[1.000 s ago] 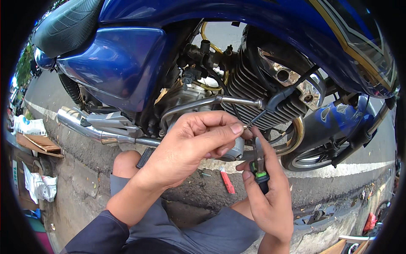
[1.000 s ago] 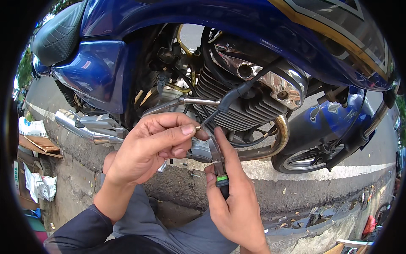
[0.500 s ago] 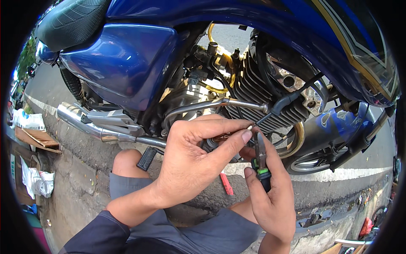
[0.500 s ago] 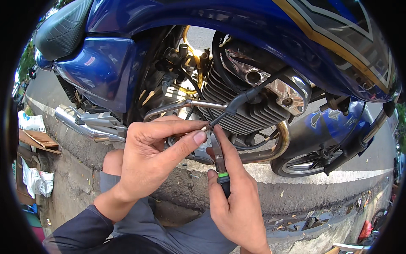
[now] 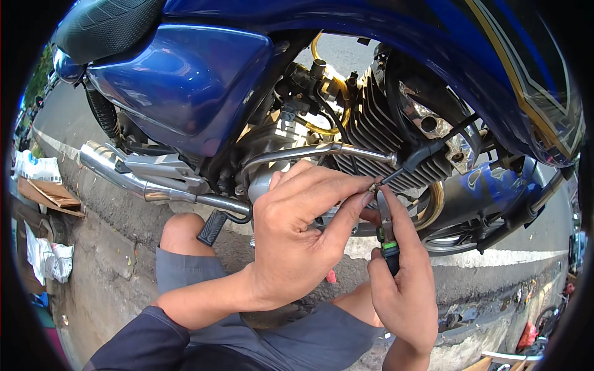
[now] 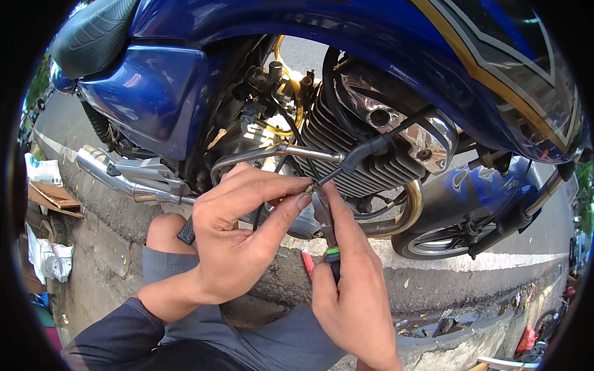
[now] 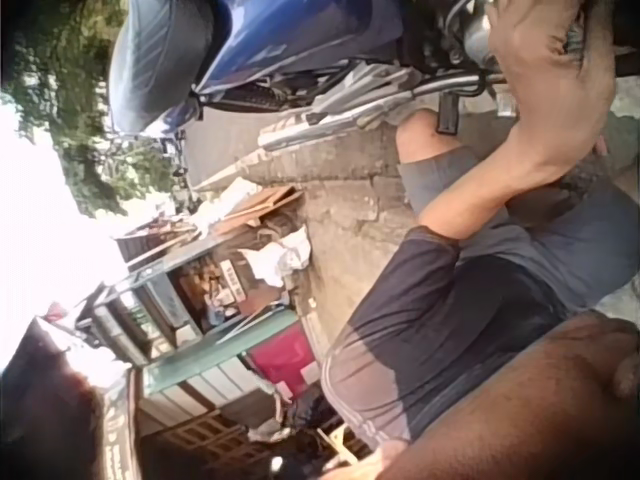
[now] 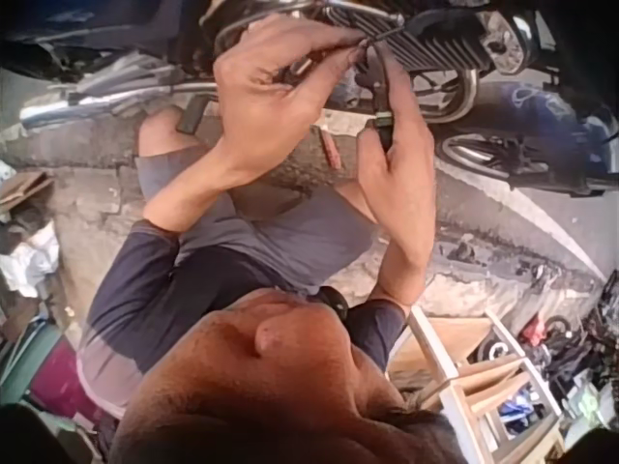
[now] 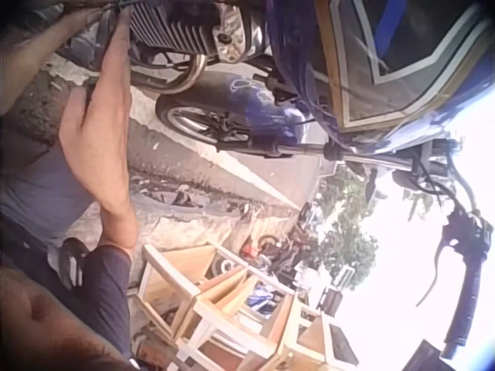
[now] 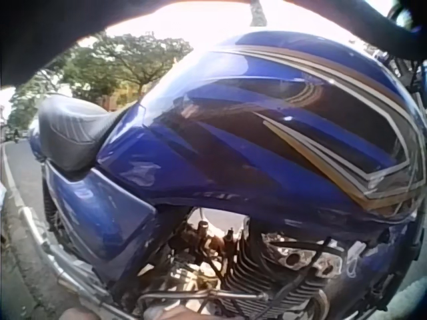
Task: The person works on a motorcycle cable, using pliers and hands to strip the wire end and fit a metal connector onto it.
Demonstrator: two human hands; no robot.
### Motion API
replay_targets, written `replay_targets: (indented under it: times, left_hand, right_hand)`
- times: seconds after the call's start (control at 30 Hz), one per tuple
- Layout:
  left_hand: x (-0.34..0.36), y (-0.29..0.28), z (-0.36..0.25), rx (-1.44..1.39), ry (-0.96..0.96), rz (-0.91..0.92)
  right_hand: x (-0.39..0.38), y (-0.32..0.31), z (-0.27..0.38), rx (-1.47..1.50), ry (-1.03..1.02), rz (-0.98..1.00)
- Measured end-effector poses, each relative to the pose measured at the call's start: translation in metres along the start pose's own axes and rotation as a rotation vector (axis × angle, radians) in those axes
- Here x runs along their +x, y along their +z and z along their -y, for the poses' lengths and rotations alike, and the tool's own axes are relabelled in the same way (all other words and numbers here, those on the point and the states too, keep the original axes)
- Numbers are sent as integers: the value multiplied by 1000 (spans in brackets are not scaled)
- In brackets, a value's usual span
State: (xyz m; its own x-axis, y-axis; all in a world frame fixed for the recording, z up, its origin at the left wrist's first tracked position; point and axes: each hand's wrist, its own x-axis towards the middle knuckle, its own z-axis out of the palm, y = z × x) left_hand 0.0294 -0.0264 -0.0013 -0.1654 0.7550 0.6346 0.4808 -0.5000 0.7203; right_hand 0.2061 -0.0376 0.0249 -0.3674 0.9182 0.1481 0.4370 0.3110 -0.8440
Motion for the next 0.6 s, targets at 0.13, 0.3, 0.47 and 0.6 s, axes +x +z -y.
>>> replay_targets:
  times: [0.13, 0.3, 0.47, 0.6]
  left_hand:
    - [1, -2, -7, -206, -199, 82]
    - [19, -23, 18, -855, -716, 479]
    - [27, -29, 34, -1095, -901, 532]
    - [27, -24, 30, -966, -928, 455]
  right_hand:
    - [-4, -2, -10, 74, 45, -14]
    - [-22, -9, -27, 292, 282, 141]
    - [-31, -13, -19, 504, 557, 292]
    - [-41, -13, -16, 418, 545, 237]
